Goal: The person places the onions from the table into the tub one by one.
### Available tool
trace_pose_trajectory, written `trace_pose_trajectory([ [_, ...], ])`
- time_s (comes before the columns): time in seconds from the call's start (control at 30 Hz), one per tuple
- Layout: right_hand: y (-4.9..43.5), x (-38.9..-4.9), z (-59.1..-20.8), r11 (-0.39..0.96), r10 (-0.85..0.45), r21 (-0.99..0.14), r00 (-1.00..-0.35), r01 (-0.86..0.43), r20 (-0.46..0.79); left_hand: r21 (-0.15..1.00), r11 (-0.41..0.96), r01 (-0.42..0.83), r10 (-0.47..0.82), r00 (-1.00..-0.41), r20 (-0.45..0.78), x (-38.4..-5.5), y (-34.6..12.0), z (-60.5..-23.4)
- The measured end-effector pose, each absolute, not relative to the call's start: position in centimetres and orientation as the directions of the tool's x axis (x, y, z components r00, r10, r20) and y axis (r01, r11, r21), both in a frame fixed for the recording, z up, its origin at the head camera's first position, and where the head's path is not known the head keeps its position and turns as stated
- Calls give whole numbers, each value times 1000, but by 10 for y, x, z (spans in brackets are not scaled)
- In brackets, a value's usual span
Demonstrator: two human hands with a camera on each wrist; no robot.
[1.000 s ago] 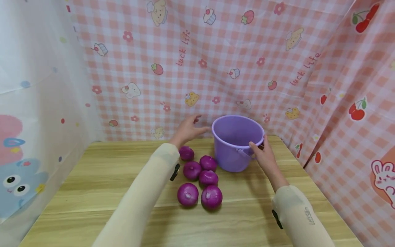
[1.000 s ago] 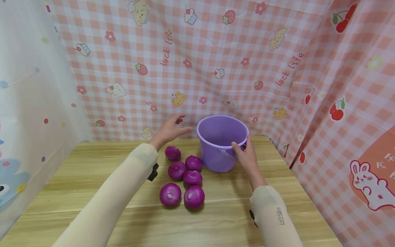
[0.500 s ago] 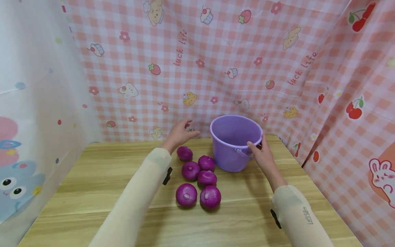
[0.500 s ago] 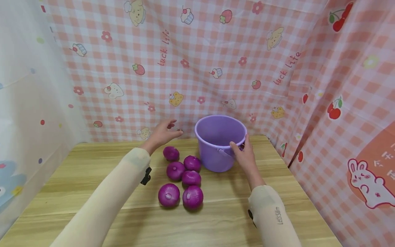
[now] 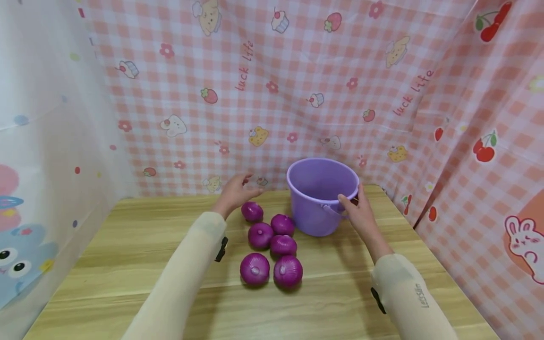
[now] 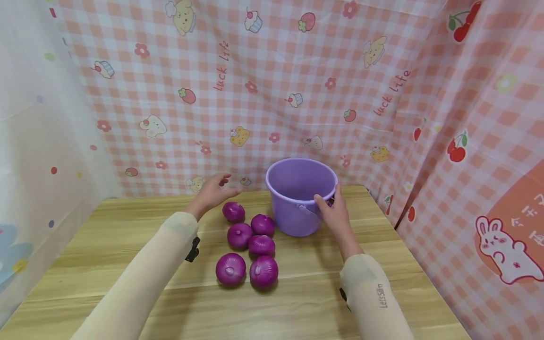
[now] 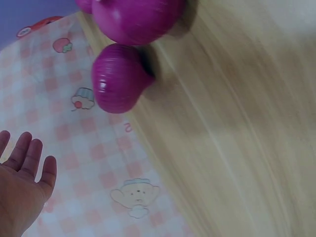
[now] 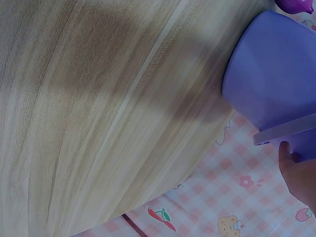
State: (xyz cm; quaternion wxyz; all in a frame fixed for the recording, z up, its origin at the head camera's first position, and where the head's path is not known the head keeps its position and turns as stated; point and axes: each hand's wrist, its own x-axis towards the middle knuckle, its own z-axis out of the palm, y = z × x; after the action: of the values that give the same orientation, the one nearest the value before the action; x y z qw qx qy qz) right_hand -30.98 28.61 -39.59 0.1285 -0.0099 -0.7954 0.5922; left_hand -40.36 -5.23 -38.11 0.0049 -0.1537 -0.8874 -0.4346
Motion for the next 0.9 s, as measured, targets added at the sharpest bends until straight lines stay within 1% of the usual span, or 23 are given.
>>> trace_pose_trajectory([
  [0.27,285,-311,-397,296,154,-945,-969,-142,193,781,588,212,241,-967,82,-406,-63,-399],
  [0.47,285,-311,-397,278,150,-950,-970,-144,191,761,618,200,256,-966,46,-407,-66,-411],
  [0.67,285,-310,-396,278,155,-951,-970,-137,186,722,655,222,266,-962,55,-408,-67,-426],
  [0.9,287,-309,-396,263,162,-957,-972,-126,172,696,698,167,237,-972,-4,-412,-65,-446],
])
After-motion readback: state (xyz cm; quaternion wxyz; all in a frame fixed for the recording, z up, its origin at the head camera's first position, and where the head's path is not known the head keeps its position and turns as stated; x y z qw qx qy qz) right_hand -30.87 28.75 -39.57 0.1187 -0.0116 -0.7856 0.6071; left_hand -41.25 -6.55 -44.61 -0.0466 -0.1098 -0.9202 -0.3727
